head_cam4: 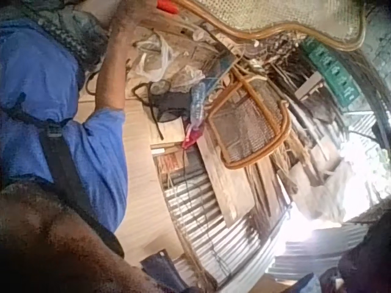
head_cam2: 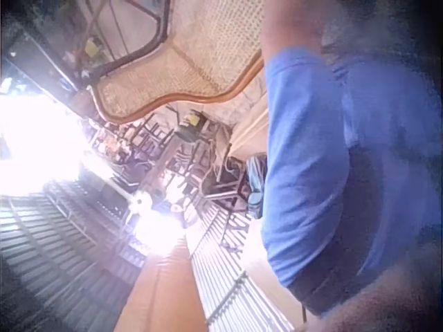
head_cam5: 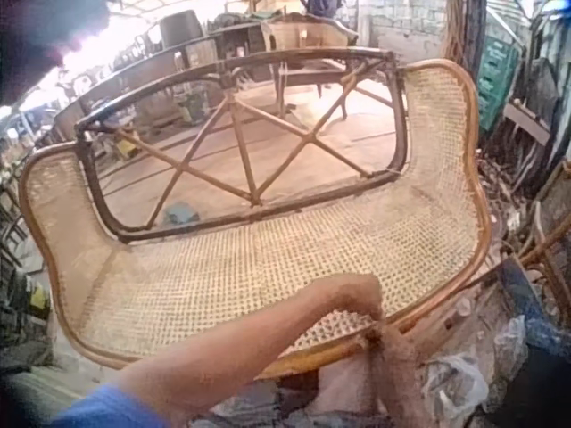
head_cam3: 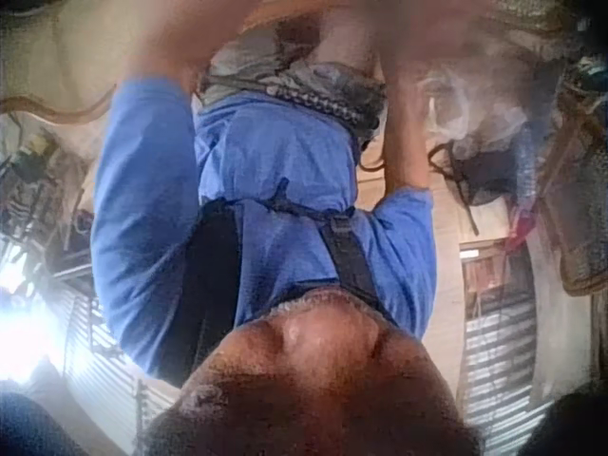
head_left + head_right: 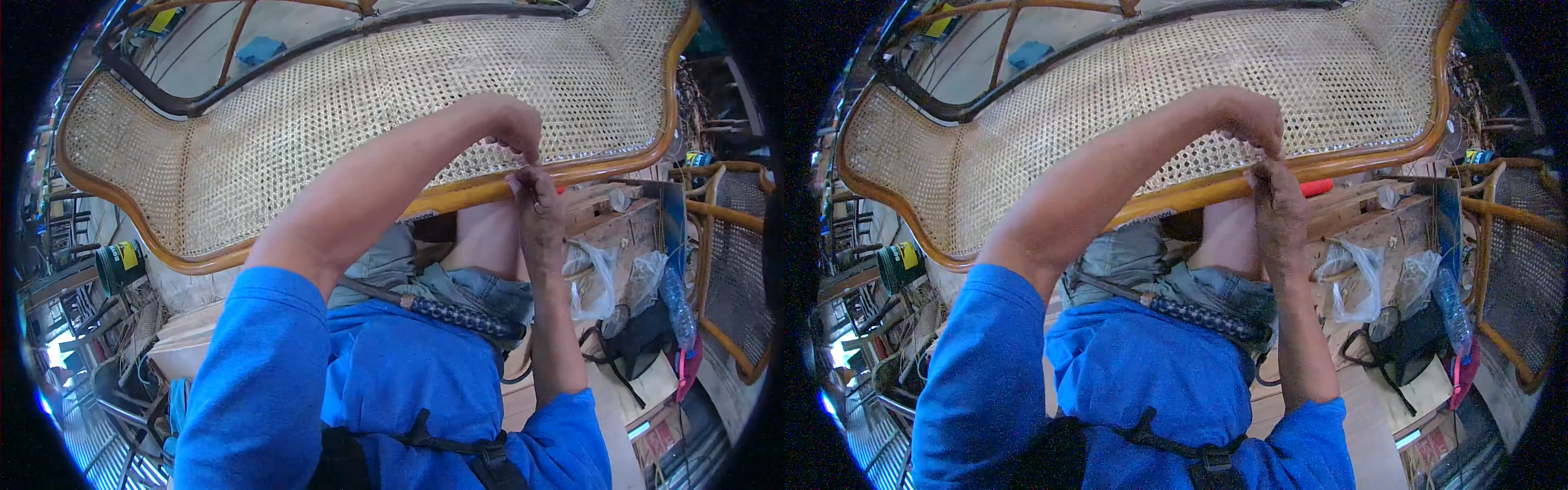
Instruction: The person repairs a rattan chair seat by inserting thin wooden dowels into the frame and tapping them in with a hammer. They repeatedly insert dowels along the edge of the seat and secure them to reinforce the woven structure.
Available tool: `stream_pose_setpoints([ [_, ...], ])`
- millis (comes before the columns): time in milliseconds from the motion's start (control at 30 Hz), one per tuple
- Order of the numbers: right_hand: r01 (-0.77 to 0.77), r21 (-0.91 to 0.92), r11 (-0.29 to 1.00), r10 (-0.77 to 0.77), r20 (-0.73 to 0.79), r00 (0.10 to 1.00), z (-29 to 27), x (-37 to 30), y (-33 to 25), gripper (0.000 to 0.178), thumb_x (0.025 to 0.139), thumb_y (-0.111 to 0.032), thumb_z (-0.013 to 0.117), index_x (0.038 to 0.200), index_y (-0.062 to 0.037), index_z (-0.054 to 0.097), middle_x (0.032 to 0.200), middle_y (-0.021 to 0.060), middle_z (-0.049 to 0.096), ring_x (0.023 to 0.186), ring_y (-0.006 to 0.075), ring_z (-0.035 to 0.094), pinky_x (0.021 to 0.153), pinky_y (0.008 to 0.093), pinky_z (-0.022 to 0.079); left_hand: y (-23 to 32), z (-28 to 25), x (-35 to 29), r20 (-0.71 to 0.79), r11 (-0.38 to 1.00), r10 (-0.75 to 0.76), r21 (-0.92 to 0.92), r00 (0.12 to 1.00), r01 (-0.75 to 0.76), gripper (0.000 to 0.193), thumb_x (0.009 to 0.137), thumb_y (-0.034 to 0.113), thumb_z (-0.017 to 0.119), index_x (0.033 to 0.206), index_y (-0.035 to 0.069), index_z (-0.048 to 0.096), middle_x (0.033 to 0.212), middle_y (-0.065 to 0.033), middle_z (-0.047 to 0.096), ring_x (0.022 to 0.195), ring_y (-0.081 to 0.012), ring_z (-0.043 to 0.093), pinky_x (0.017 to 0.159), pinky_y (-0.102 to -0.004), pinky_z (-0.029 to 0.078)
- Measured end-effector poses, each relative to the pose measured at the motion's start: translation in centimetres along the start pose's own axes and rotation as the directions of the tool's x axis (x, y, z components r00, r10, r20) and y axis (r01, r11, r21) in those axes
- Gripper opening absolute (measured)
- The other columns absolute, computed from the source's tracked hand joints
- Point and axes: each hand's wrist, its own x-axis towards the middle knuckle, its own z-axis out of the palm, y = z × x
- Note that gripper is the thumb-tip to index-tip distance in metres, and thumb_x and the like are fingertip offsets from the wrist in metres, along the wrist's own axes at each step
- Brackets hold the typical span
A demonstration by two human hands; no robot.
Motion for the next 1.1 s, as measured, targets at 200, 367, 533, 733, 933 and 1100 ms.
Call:
stream_pose_setpoints([
  [200, 0.080, -0.092, 0.993, -0.077, 0.041, 0.996, 0.3, 0.2, -0.5, 0.014, 0.078, 0.001, 0.059, 0.092, -0.0024, 0.060, 0.086, 0.0115, 0.062, 0.084, 0.0275, 0.060, 0.075, 0.0347, 0.047, 0.7, -0.1, 1.3, 0.106, 0.983, 0.084, 0.154, 0.991, -0.100, 0.020, 0.071, 0.024, 0.066, 0.073, 0.004, 0.065, 0.059, -0.0046, 0.056, 0.054, -0.0156, 0.048, 0.049, -0.0347, 0.040],
  [367, 0.181, -0.144, 0.973, -0.172, 0.072, 0.982, 0.5, 0.8, -0.6, 0.016, 0.076, 0.001, 0.060, 0.092, -0.0034, 0.060, 0.086, 0.0120, 0.062, 0.083, 0.0281, 0.060, 0.074, 0.0358, 0.048, 0.2, 0.1, 1.0, -0.010, 0.914, 0.259, 0.325, 0.966, -0.242, 0.022, 0.067, 0.016, 0.062, 0.082, 0.001, 0.066, 0.076, -0.0132, 0.063, 0.067, -0.0246, 0.056, 0.062, -0.0381, 0.046],
  [533, 0.101, -0.208, 0.973, -0.081, 0.102, 0.991, 1.2, 1.4, -0.6, 0.015, 0.081, 0.002, 0.056, 0.096, -0.0016, 0.059, 0.087, 0.0106, 0.062, 0.083, 0.0218, 0.061, 0.076, 0.0303, 0.047, -0.1, -0.2, 0.7, -0.039, 0.907, 0.227, 0.373, 0.973, -0.197, 0.024, 0.068, 0.013, 0.058, 0.087, 0.000, 0.067, 0.084, -0.0152, 0.066, 0.074, -0.0285, 0.060, 0.066, -0.0405, 0.048],
  [733, 0.165, -0.279, 0.946, -0.136, 0.122, 0.983, 1.5, 1.7, -0.7, 0.014, 0.081, -0.002, 0.058, 0.095, -0.0034, 0.060, 0.086, 0.0116, 0.062, 0.081, 0.0253, 0.061, 0.074, 0.0334, 0.048, -0.9, -0.6, 1.1, -0.029, 0.899, 0.241, 0.383, 0.970, -0.212, 0.024, 0.068, 0.013, 0.059, 0.087, 0.000, 0.067, 0.083, -0.0152, 0.066, 0.074, -0.0281, 0.061, 0.066, -0.0407, 0.048],
  [933, 0.146, -0.246, 0.958, -0.118, 0.124, 0.985, 1.6, 1.7, -0.7, 0.014, 0.081, -0.002, 0.057, 0.095, -0.0025, 0.059, 0.087, 0.0114, 0.063, 0.083, 0.0243, 0.061, 0.075, 0.0326, 0.048, -0.9, -0.5, 0.9, -0.039, 0.887, 0.269, 0.400, 0.962, -0.231, 0.027, 0.068, 0.014, 0.059, 0.090, 0.000, 0.067, 0.087, -0.0141, 0.066, 0.075, -0.0272, 0.060, 0.067, -0.0406, 0.048],
  [1100, 0.231, -0.352, 0.907, -0.181, 0.169, 0.969, 1.9, 1.9, -0.6, 0.014, 0.079, -0.002, 0.058, 0.093, -0.0039, 0.059, 0.085, 0.0114, 0.062, 0.081, 0.0281, 0.060, 0.072, 0.0360, 0.047, -1.3, -0.3, 1.2, -0.048, 0.922, 0.239, 0.325, 0.970, -0.211, 0.027, 0.069, 0.015, 0.060, 0.091, 0.001, 0.067, 0.088, -0.0135, 0.066, 0.076, -0.0257, 0.060, 0.068, -0.0394, 0.048],
])
